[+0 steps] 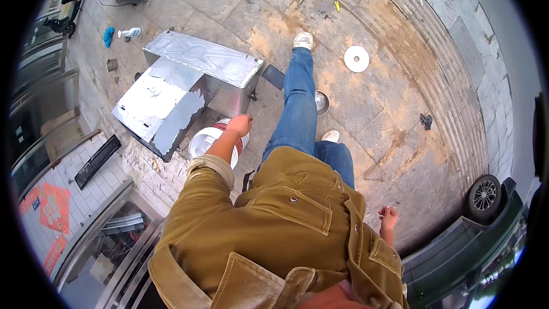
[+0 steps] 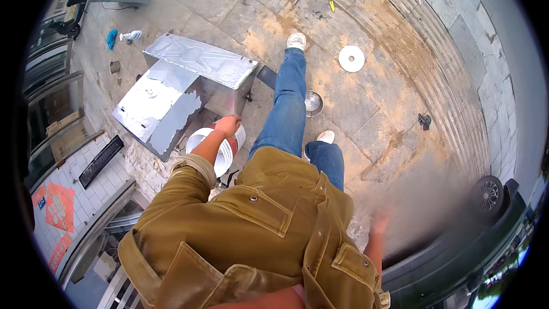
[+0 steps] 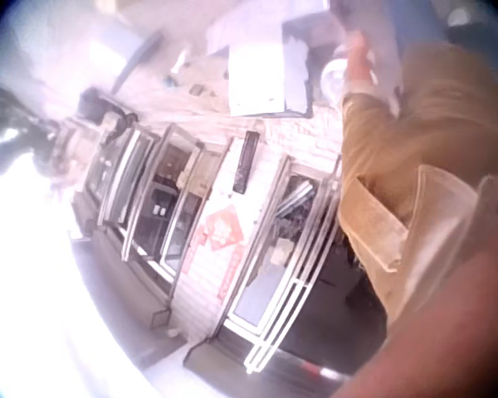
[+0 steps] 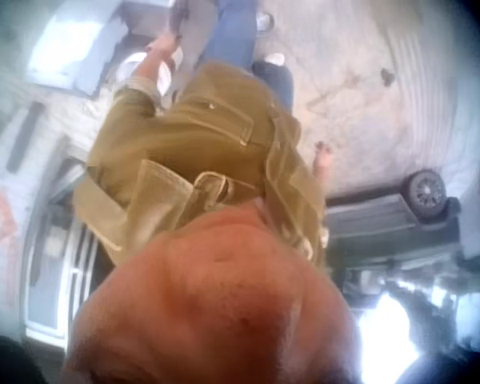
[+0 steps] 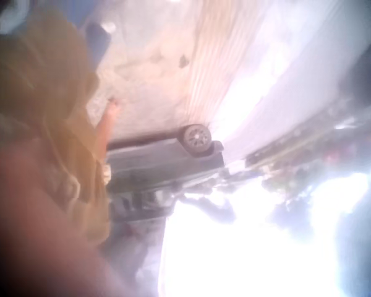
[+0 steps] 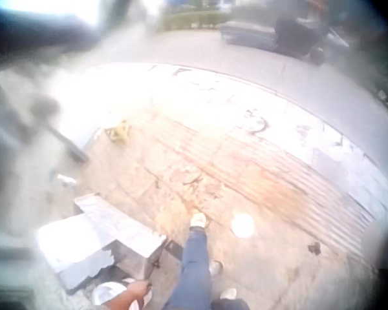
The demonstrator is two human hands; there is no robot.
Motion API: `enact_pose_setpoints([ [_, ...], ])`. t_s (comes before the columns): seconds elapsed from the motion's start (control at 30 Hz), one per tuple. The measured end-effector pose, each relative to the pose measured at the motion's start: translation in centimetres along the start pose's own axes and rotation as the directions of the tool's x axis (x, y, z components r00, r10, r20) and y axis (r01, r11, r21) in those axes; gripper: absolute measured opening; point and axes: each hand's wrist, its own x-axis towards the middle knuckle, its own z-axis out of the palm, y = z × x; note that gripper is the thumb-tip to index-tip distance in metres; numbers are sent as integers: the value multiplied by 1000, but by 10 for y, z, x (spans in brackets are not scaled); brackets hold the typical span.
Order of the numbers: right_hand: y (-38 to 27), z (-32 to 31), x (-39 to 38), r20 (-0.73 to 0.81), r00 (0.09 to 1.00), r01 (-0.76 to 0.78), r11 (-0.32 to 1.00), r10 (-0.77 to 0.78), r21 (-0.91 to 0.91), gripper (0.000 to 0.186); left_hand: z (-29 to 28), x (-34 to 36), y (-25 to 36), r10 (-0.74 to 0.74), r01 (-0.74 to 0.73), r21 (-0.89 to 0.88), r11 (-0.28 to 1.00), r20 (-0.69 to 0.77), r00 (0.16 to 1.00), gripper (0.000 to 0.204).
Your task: The person works on the internal wiring of a disassembled appliance, using pliers to strip and connect wires. They then move to a cluttered workshop area, sit on the floor, and sort through small parts in a plastic bag before returning to the appliance.
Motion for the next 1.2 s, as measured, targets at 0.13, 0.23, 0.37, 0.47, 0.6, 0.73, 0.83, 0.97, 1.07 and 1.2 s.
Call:
enact_pose_setpoints([
  [0.13,-82,36,-80,18,939,-340,933,344,-116,33,-90,199,28,86,-102,197,975,84,993,22],
  [0.23,-73,2,-114,12,894,-415,839,447,-353,37,-129,330,56,185,-209,293,933,108,977,20],
  [0.37,-176,76,-101,62,752,-570,695,656,-439,35,-183,496,88,284,-283,419,863,62,957,22],
  [0.47,-266,127,-92,18,693,-644,630,721,-434,33,-196,598,114,253,-274,422,864,107,962,29],
  [0.6,-345,167,-55,-14,645,-680,565,764,-466,30,-183,699,136,161,-204,416,886,136,978,38],
  [0.73,-388,190,-43,-62,589,-723,492,805,-484,28,-162,771,151,67,-116,373,921,141,988,45],
  [0.83,-406,197,-35,-91,558,-745,449,825,-494,26,-142,807,155,-32,-19,405,914,119,992,47],
  [0.97,-420,197,-27,-112,540,-757,423,834,-498,23,-111,834,147,-73,70,363,929,-6,997,40],
  [1.07,-427,198,-31,-118,539,-762,423,834,-490,22,-121,835,154,41,-35,235,971,-19,999,33],
  [1.2,-416,188,-25,-73,588,-727,487,805,-485,20,-175,797,166,70,-90,-55,994,-289,955,31],
])
